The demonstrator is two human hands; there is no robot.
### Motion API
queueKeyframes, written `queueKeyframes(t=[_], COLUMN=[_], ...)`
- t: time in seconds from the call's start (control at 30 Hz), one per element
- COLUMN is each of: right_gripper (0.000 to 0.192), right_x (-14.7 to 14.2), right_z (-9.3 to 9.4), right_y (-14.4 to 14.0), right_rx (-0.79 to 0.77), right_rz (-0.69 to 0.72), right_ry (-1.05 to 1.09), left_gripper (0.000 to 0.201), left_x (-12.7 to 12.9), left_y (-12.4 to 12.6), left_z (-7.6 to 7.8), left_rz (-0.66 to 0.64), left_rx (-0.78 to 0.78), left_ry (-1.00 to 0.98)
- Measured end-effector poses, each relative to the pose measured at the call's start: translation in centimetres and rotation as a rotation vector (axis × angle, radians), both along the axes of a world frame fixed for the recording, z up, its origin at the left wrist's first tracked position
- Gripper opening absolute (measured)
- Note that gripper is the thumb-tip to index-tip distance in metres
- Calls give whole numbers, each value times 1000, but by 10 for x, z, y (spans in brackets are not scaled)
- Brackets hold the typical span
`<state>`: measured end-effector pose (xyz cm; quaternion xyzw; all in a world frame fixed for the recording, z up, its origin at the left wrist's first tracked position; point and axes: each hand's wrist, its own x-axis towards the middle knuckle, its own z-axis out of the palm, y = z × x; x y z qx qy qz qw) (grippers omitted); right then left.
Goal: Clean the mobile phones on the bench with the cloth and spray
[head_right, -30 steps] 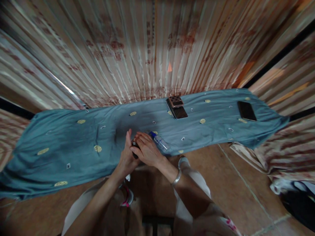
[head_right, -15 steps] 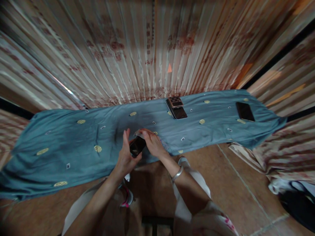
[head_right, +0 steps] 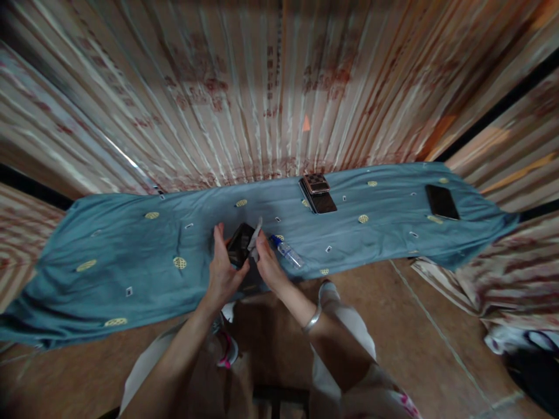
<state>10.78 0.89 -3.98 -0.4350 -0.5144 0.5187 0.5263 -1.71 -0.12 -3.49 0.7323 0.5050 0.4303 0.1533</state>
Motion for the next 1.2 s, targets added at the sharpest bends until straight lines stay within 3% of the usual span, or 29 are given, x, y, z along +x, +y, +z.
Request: queueKeyframes(t=[0.13,0.33,0.57,0.7,0.83,0.93,1.07,1.2], right_gripper=[72,66,56,47,42,42,44,48], right_x=[-10,-12,1,4,4,3,1,2], right_z=[7,10,13,19,19,18,18,16], right_y=[-6,-18,-15,-17,-17,-17,-20,-23], right_rx=[-90,-120,-209,-294,-357,-354,-309,-268], right_rz=[6,88,-1,14,0,5,69,159], right_ry=[234,260,328,422,435,427,370,306], left_gripper=[103,105,102,94,87,80,76,58], left_x=[1,-4,10,16,14,10,6,6], left_y=[1,3,-9,-15,-13,-6,5,8], left_z=[-5,-8,-1,4,6,4,0,6], left_rz=[-3,9,-132,-213,-236,-142,50,-2], left_rx=[51,53,117,79,-1,-113,-446,-674], left_ry=[19,22,42,-12,-136,-314,-692,-948])
